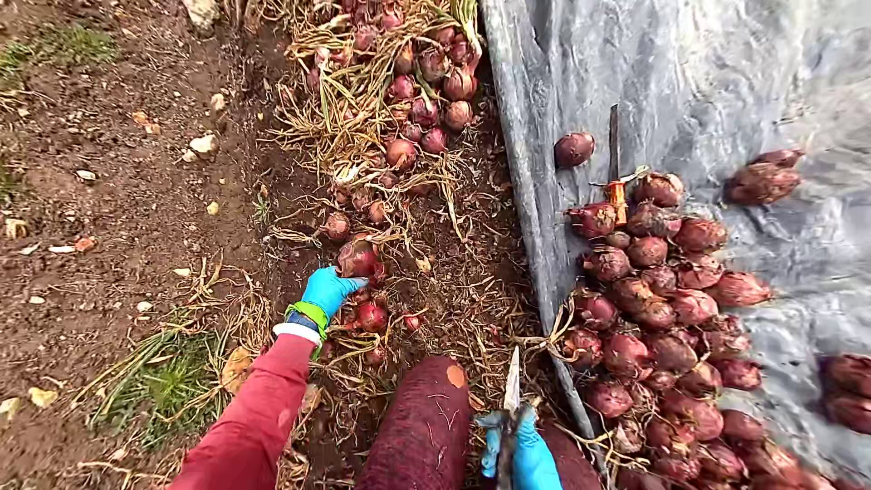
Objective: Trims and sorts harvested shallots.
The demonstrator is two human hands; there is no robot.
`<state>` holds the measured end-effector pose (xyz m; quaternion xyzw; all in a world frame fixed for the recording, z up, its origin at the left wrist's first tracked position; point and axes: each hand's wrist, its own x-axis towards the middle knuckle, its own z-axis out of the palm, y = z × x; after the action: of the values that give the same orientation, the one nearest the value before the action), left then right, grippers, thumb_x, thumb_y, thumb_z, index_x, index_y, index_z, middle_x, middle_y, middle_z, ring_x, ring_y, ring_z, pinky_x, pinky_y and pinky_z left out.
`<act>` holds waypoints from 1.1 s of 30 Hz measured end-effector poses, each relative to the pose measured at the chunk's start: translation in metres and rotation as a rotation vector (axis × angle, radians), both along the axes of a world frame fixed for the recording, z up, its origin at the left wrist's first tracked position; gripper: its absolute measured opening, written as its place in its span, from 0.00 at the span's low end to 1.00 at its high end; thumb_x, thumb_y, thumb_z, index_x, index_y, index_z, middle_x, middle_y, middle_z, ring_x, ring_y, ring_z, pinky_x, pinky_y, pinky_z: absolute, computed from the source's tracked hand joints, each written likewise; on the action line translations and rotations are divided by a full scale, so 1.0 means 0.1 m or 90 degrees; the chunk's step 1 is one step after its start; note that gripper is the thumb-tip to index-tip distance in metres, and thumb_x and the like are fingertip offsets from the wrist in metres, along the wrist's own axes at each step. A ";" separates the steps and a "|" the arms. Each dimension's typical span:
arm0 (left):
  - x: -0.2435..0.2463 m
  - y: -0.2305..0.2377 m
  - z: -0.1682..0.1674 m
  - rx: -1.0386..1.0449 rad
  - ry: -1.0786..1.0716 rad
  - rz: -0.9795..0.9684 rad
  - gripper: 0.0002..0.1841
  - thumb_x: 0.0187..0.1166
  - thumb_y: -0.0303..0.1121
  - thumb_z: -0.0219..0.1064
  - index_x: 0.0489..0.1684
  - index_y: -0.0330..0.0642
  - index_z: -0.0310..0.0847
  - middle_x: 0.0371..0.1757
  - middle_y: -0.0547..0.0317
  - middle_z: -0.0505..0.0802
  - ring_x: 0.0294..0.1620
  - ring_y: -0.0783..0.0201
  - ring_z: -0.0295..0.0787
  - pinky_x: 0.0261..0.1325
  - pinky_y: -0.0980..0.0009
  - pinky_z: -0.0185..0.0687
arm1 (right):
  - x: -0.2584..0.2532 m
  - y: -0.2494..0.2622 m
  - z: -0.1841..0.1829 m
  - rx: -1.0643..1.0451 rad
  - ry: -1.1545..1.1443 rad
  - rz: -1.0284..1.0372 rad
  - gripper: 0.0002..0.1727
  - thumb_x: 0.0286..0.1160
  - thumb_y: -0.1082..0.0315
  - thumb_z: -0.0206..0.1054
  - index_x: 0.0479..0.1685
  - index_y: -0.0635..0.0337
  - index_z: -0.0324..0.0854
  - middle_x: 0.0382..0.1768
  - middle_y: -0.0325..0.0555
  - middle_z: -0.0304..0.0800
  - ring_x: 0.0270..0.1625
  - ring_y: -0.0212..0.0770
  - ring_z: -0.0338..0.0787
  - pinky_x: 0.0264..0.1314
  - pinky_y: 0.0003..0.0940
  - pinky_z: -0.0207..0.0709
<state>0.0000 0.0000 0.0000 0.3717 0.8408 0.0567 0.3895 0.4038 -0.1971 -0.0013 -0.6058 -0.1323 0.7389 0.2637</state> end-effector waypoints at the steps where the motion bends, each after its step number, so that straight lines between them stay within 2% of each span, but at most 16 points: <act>1: 0.17 -0.06 0.23 0.000 0.020 -0.064 0.25 0.59 0.51 0.88 0.46 0.44 0.93 0.44 0.50 0.97 0.52 0.50 0.95 0.62 0.38 0.86 | -0.13 0.16 -0.05 0.003 0.022 0.055 0.54 0.85 0.30 0.18 0.51 0.65 0.84 0.16 0.49 0.83 0.15 0.45 0.85 0.19 0.45 0.85; 4: 0.72 -0.32 0.79 0.009 -0.003 -0.279 0.27 0.47 0.53 0.93 0.42 0.48 0.93 0.42 0.56 0.97 0.47 0.55 0.95 0.56 0.42 0.90 | -0.41 0.61 0.03 0.108 0.105 0.222 0.52 0.77 0.20 0.35 0.50 0.61 0.86 0.18 0.44 0.84 0.15 0.40 0.83 0.19 0.39 0.84; 6: 1.06 -0.48 1.02 -0.014 -0.083 -0.410 0.34 0.43 0.64 0.90 0.43 0.51 0.92 0.41 0.61 0.96 0.47 0.60 0.94 0.55 0.47 0.91 | -0.50 0.81 0.26 0.202 0.112 0.233 0.53 0.61 0.12 0.47 0.39 0.58 0.86 0.17 0.41 0.84 0.16 0.38 0.83 0.19 0.36 0.82; 8: 1.28 -0.61 1.20 -0.036 -0.185 -0.468 0.33 0.50 0.68 0.84 0.44 0.52 0.92 0.39 0.66 0.96 0.45 0.67 0.95 0.54 0.54 0.92 | -0.48 0.89 0.49 0.298 0.046 0.193 0.53 0.55 0.09 0.45 0.29 0.55 0.83 0.16 0.41 0.84 0.16 0.38 0.83 0.19 0.35 0.82; 11: 1.45 -0.62 1.40 -0.103 -0.308 -0.521 0.29 0.68 0.68 0.73 0.41 0.48 0.92 0.36 0.64 0.95 0.42 0.69 0.93 0.52 0.59 0.90 | -0.25 0.83 0.74 0.390 -0.073 0.187 0.52 0.66 0.12 0.34 0.30 0.54 0.83 0.17 0.41 0.84 0.15 0.38 0.83 0.18 0.36 0.82; 13: 1.50 -0.57 1.51 -0.119 -0.187 -0.603 0.34 0.69 0.73 0.69 0.38 0.46 0.91 0.33 0.59 0.93 0.40 0.61 0.92 0.49 0.50 0.88 | -0.02 0.70 0.85 0.363 -0.107 0.206 0.49 0.77 0.19 0.36 0.28 0.54 0.85 0.13 0.43 0.81 0.13 0.40 0.79 0.16 0.38 0.77; 15: 1.60 -0.56 1.62 -0.099 -0.009 -0.595 0.38 0.60 0.79 0.70 0.40 0.49 0.91 0.34 0.56 0.93 0.42 0.54 0.92 0.50 0.42 0.87 | 0.20 0.50 0.85 0.352 -0.115 0.177 0.49 0.80 0.22 0.32 0.35 0.56 0.87 0.13 0.44 0.80 0.11 0.41 0.79 0.15 0.39 0.79; 17: 1.78 -0.73 1.68 -0.009 0.020 -0.570 0.36 0.63 0.77 0.70 0.40 0.49 0.91 0.35 0.58 0.94 0.42 0.55 0.93 0.50 0.43 0.88 | 0.32 0.29 0.75 0.320 -0.136 0.201 0.51 0.81 0.23 0.30 0.40 0.58 0.87 0.15 0.46 0.81 0.13 0.43 0.80 0.17 0.41 0.81; 19: 2.09 -1.01 1.78 0.031 0.017 -0.698 0.29 0.77 0.67 0.66 0.39 0.47 0.89 0.37 0.57 0.92 0.43 0.55 0.92 0.49 0.45 0.87 | 0.38 0.14 0.69 0.328 -0.132 0.327 0.54 0.69 0.14 0.32 0.40 0.53 0.88 0.16 0.41 0.82 0.15 0.39 0.81 0.19 0.39 0.80; 21: 2.39 -1.15 1.75 -0.013 -0.039 -0.848 0.24 0.87 0.57 0.59 0.42 0.44 0.87 0.39 0.51 0.92 0.45 0.49 0.92 0.49 0.41 0.86 | 0.37 0.12 0.79 0.369 -0.136 0.325 0.54 0.60 0.09 0.35 0.30 0.51 0.84 0.15 0.39 0.82 0.14 0.38 0.81 0.17 0.38 0.79; 23: 2.38 -0.94 1.50 -0.001 -0.081 -0.766 0.23 0.91 0.54 0.56 0.57 0.45 0.88 0.47 0.48 0.94 0.53 0.47 0.93 0.58 0.38 0.84 | 0.45 0.14 0.79 0.389 -0.158 0.202 0.55 0.65 0.11 0.32 0.30 0.54 0.86 0.14 0.42 0.82 0.12 0.40 0.80 0.14 0.38 0.79; 25: 1.96 -0.39 0.99 0.083 -0.013 -0.469 0.24 0.90 0.57 0.56 0.64 0.51 0.88 0.54 0.48 0.96 0.59 0.45 0.93 0.65 0.36 0.83 | 0.59 0.22 0.68 0.365 -0.170 0.057 0.53 0.79 0.22 0.23 0.38 0.59 0.85 0.13 0.44 0.81 0.11 0.41 0.80 0.13 0.38 0.80; 27: 1.35 0.20 0.33 0.154 0.078 -0.195 0.22 0.85 0.56 0.64 0.65 0.55 0.89 0.56 0.50 0.96 0.61 0.46 0.93 0.66 0.35 0.83 | 0.71 0.30 0.54 0.313 -0.191 -0.004 0.54 0.82 0.27 0.18 0.42 0.61 0.85 0.13 0.46 0.80 0.11 0.42 0.80 0.12 0.41 0.80; 28: 1.07 0.43 0.02 0.156 0.121 -0.143 0.21 0.78 0.50 0.72 0.67 0.56 0.88 0.59 0.50 0.95 0.62 0.46 0.93 0.65 0.34 0.84 | 0.73 0.30 0.44 0.284 -0.194 -0.008 0.53 0.83 0.28 0.19 0.42 0.61 0.85 0.13 0.46 0.81 0.11 0.43 0.80 0.12 0.41 0.80; 30: 0.72 0.64 -0.58 0.068 0.159 -0.162 0.38 0.62 0.42 0.84 0.78 0.48 0.79 0.69 0.39 0.88 0.67 0.37 0.88 0.67 0.31 0.82 | 0.72 0.17 0.29 0.210 -0.189 0.010 0.52 0.85 0.29 0.20 0.44 0.62 0.86 0.13 0.46 0.82 0.11 0.42 0.80 0.13 0.40 0.80; 33: 0.61 0.83 -1.07 -0.036 0.205 -0.221 0.51 0.54 0.46 0.88 0.86 0.46 0.69 0.77 0.35 0.81 0.66 0.34 0.88 0.64 0.31 0.85 | 0.57 0.10 0.19 0.111 -0.172 0.023 0.53 0.85 0.30 0.19 0.46 0.63 0.87 0.14 0.46 0.82 0.13 0.42 0.82 0.15 0.39 0.81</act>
<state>0.0606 0.0834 -0.1065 0.5037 0.8169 -0.0951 0.2644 0.4611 -0.1868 0.0181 -0.6722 -0.2413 0.6408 0.2815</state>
